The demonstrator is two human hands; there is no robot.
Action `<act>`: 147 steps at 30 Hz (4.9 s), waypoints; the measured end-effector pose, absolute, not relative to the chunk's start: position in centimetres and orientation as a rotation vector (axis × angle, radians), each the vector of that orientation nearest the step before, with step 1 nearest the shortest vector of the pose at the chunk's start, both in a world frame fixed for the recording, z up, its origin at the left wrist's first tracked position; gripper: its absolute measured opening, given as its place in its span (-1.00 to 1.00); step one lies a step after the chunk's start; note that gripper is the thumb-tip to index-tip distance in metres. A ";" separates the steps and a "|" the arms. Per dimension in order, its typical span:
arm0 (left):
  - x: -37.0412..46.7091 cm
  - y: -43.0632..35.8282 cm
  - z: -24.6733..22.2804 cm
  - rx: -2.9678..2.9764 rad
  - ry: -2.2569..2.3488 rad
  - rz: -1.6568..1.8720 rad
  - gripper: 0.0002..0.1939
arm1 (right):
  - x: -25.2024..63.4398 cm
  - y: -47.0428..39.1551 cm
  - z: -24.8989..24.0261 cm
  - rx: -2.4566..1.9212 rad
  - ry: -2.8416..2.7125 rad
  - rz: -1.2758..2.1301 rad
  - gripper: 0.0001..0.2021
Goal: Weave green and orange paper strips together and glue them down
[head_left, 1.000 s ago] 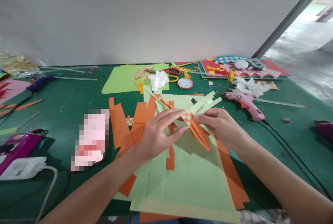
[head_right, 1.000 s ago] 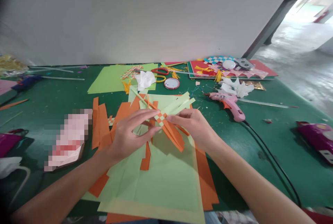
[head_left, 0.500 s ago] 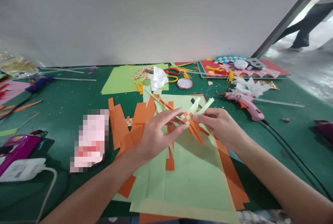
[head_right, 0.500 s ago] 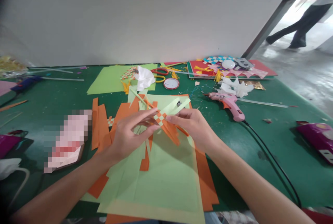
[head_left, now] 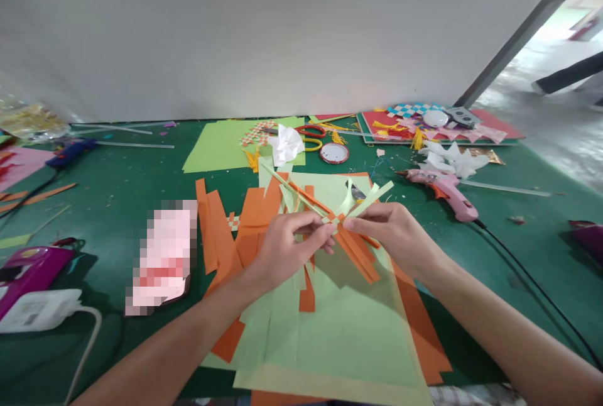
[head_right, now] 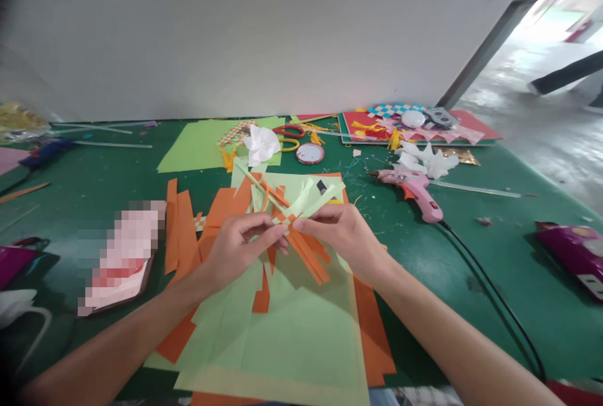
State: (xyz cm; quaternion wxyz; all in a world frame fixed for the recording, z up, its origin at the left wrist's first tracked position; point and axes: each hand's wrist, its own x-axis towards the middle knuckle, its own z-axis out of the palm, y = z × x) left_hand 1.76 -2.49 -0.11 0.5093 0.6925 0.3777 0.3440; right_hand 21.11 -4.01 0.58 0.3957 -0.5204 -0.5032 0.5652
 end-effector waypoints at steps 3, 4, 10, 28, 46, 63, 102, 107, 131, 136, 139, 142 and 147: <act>1.7 -2.6 0.0 1.680 0.934 0.854 -0.72 | 21.1 -4.0 0.4 -1.290 -1.219 1.463 -0.85; 1.7 -2.7 0.1 1.691 0.941 0.865 -0.72 | 21.1 -4.0 0.3 -1.278 -1.204 1.492 -0.85; 1.8 -2.7 0.2 1.756 0.938 0.880 -0.72 | 21.2 -4.0 0.2 -1.122 -1.126 1.771 -0.81; 0.9 -1.7 -0.9 2.553 0.854 0.845 -0.77 | 26.3 -3.7 4.9 -1.221 -0.699 1.103 -0.69; 0.3 -0.7 -2.4 2.985 0.891 0.483 -0.65 | 21.0 -4.3 0.2 -1.468 -1.662 1.551 -0.64; 0.4 -0.7 -1.3 2.751 1.119 0.914 -0.79 | 20.5 -4.7 0.9 -2.024 -2.192 0.684 -0.76; 0.7 -4.1 -2.0 3.252 0.474 0.524 -0.84 | 22.3 -7.4 -1.4 -1.317 -2.671 -0.183 -0.82; 0.8 -4.2 -2.2 3.232 0.512 0.552 -0.83 | 22.1 -7.5 -1.6 -1.307 -2.640 -0.252 -0.80; 1.6 -5.0 -2.5 2.430 0.934 0.547 -0.90 | 21.4 -7.1 -2.4 -1.508 -2.394 0.285 -0.90; 1.5 -5.0 -2.4 2.458 0.915 0.535 -0.91 | 21.5 -7.1 -2.6 -1.499 -2.389 0.292 -0.87; 1.4 -5.1 -2.3 2.504 0.907 0.529 -0.90 | 21.6 -7.1 -2.6 -1.497 -2.391 0.284 -0.87; 1.4 -5.1 -2.3 2.535 0.903 0.496 -0.88 | 21.6 -7.0 -2.7 -1.504 -2.385 0.282 -0.89; 1.4 -5.0 -2.5 2.621 0.874 0.450 -0.83 | 21.4 -7.0 -2.7 -1.511 -2.397 0.260 -0.90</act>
